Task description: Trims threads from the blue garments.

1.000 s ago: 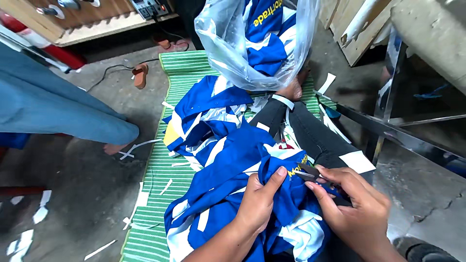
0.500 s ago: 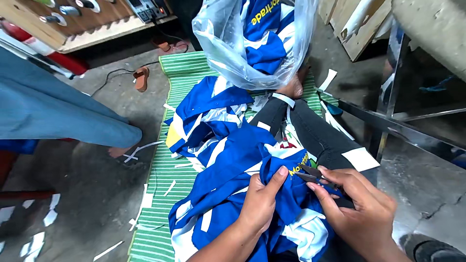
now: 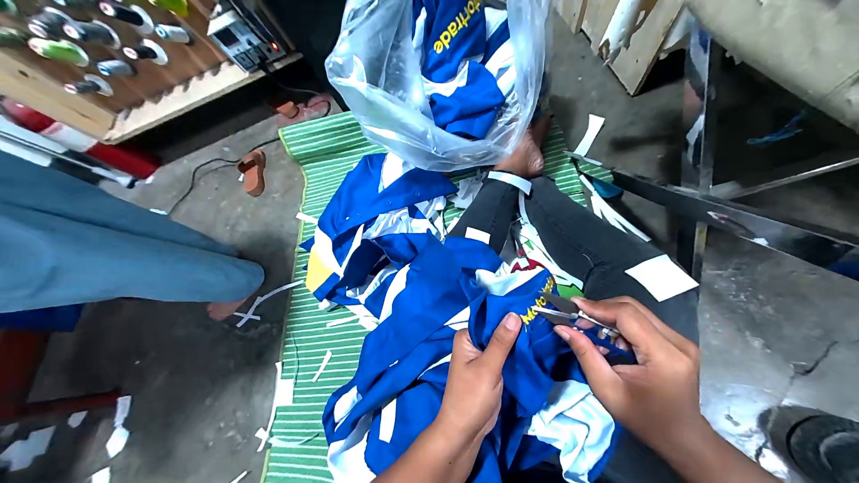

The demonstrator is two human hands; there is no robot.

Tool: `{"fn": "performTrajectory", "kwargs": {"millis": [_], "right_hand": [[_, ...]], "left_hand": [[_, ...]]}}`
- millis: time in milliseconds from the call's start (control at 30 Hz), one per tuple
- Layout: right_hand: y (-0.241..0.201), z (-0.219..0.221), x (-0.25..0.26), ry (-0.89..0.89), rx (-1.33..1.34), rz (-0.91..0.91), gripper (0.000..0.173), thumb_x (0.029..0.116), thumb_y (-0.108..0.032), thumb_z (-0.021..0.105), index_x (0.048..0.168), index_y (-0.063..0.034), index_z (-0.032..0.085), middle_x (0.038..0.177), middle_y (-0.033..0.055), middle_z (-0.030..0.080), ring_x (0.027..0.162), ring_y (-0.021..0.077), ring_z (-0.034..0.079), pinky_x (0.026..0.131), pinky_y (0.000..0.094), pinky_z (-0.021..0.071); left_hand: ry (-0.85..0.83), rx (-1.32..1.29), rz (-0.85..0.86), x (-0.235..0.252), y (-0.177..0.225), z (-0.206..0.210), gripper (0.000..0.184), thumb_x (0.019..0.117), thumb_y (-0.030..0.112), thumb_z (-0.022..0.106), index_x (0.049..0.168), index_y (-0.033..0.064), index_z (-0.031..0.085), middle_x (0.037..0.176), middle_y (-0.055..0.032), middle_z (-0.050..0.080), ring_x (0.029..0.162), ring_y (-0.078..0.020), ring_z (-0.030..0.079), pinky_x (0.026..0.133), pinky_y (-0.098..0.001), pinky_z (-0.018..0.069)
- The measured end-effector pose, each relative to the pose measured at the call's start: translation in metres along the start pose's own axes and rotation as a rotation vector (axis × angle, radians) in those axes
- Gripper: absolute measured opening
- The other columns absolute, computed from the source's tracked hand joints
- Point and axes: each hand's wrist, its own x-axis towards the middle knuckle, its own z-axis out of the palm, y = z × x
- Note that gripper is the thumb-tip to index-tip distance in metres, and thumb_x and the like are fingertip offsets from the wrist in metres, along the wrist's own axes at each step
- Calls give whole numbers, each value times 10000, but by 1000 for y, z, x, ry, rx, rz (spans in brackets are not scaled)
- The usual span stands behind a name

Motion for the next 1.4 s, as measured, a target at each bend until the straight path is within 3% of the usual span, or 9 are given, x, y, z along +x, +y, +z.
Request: {"fn": "performTrajectory", "kwargs": {"millis": [500, 567, 700, 833, 967, 1133, 1267, 1333, 1400], "right_hand": [[-3, -2, -8, 16, -115, -53, 287, 968, -319, 692, 1060, -62, 782, 910, 81, 740, 787, 133, 679, 663, 272, 526], [-3, 0, -8, 16, -89, -41, 287, 969, -311, 693, 1060, -54, 779, 911, 81, 739, 789, 116, 677, 660, 250, 523], [-2, 7, -11, -36, 88, 72, 317, 962, -320, 692, 1083, -33, 751, 925, 40, 733, 779, -11, 619, 651, 119, 473], [-1, 9, -10, -31, 66, 37, 319, 979, -325, 682, 1082, -34, 761, 907, 49, 728, 773, 15, 622, 642, 143, 468], [3, 8, -10, -49, 98, 60, 281, 980, -311, 680, 1035, -53, 777, 923, 38, 747, 788, -10, 635, 651, 119, 471], [5, 6, -9, -47, 24, -6, 264, 1010, -295, 647, 1000, -72, 788, 897, 56, 761, 791, 80, 696, 656, 222, 531], [8, -5, -1, -157, 204, 53, 256, 971, -288, 684, 1033, -55, 771, 940, 7, 749, 791, -48, 617, 666, 97, 474], [9, -10, 1, -173, 185, 45, 277, 961, -311, 694, 1057, -63, 773, 936, -2, 738, 772, -57, 593, 642, 92, 446], [10, -12, 2, -172, 130, 18, 277, 966, -333, 691, 1045, -81, 776, 928, 0, 741, 778, -32, 623, 645, 119, 476]], "left_hand": [[24, 11, -9, 1, -3, 0, 149, 1016, 28, 555, 1012, 8, 703, 931, -70, 749, 895, -110, 725, 880, -312, 597], [25, 2, -9, 0, -3, 0, 147, 1014, 29, 559, 1008, 10, 704, 928, -68, 750, 894, -111, 726, 878, -315, 598], [34, 8, -7, 0, -3, 0, 137, 1013, 29, 560, 1021, 11, 696, 934, -62, 751, 904, -109, 727, 883, -311, 598], [33, 13, -4, 0, -4, -2, 129, 1010, 33, 568, 1022, 11, 694, 937, -66, 749, 906, -113, 726, 887, -315, 596], [51, 19, 39, 1, -8, -2, 104, 960, 1, 636, 933, 3, 736, 878, -78, 755, 837, -110, 733, 826, -302, 612], [11, 58, 35, 1, -8, -6, 149, 991, 24, 597, 925, 22, 731, 885, -56, 753, 855, -98, 728, 841, -299, 604], [29, 7, -20, 1, -5, -5, 163, 1009, 31, 562, 963, 9, 717, 909, -72, 752, 873, -113, 729, 863, -316, 603], [32, 0, -28, 2, -4, -5, 164, 1011, 32, 557, 969, 8, 713, 913, -71, 750, 878, -116, 728, 866, -316, 601], [22, -3, -36, 2, -4, -4, 167, 1015, 34, 554, 968, 10, 713, 915, -69, 750, 882, -114, 728, 868, -315, 600]]}}
